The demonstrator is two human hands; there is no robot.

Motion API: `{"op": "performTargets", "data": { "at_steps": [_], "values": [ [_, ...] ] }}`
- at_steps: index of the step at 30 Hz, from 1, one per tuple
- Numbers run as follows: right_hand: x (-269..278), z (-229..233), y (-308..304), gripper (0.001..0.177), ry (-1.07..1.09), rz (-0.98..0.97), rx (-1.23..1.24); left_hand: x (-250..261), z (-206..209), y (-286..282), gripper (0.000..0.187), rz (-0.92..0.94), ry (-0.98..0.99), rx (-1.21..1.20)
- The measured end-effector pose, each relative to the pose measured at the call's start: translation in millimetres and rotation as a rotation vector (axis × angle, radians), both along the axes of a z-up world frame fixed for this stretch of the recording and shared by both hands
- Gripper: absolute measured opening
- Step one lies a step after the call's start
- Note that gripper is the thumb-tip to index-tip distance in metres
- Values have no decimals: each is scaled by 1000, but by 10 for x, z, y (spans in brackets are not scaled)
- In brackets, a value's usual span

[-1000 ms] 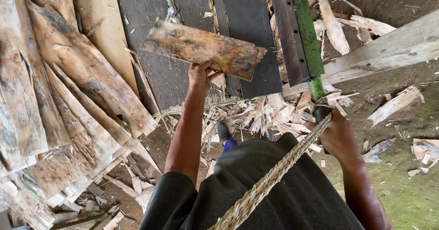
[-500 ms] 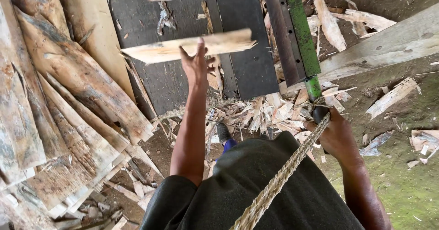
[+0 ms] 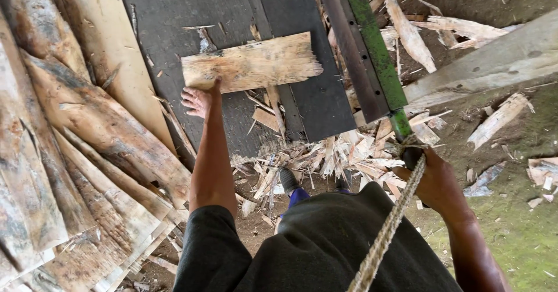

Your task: Using a manual guillotine-style cutter to trim and cut thin strips of wood or bark in a rustic workshop.

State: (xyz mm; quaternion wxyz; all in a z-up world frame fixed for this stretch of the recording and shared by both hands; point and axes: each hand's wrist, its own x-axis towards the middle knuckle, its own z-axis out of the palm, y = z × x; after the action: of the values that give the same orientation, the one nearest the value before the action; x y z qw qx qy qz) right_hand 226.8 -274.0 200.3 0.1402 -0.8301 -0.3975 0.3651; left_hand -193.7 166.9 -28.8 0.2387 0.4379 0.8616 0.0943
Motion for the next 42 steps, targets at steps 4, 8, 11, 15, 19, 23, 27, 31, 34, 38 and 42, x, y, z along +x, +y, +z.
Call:
{"op": "performTargets", "data": {
  "at_steps": [4,8,11,15,19,23,27,31,34,38,42],
  "values": [
    [22,-61,-16,57,-28,-5,27,72,361,34,148,0,2,-41],
    [3,-32,27,60,-47,-31,-31,73,531,96,154,12,19,-196],
    [22,-50,-2,59,-44,-50,-61,80,601,118,152,58,26,-253],
    [96,-171,-92,62,-18,-4,52,95,746,-38,117,118,-189,-49],
    [51,-191,-34,61,-86,5,-2,98,1044,-494,73,182,-515,296],
    [104,-566,-100,60,-27,-35,-67,190,1117,-817,40,137,-610,519],
    [31,-571,8,51,-7,-87,-192,162,935,-1002,40,145,-668,649],
    [118,-224,25,48,-58,54,-131,145,803,-875,44,157,-568,606],
    [173,322,27,36,-45,111,-80,122,772,-799,46,143,-554,583],
    [157,565,22,38,-113,145,10,171,902,-806,43,171,-559,516],
    [32,-809,-66,33,187,-66,103,173,912,-803,39,184,-566,485]
  ]
}}
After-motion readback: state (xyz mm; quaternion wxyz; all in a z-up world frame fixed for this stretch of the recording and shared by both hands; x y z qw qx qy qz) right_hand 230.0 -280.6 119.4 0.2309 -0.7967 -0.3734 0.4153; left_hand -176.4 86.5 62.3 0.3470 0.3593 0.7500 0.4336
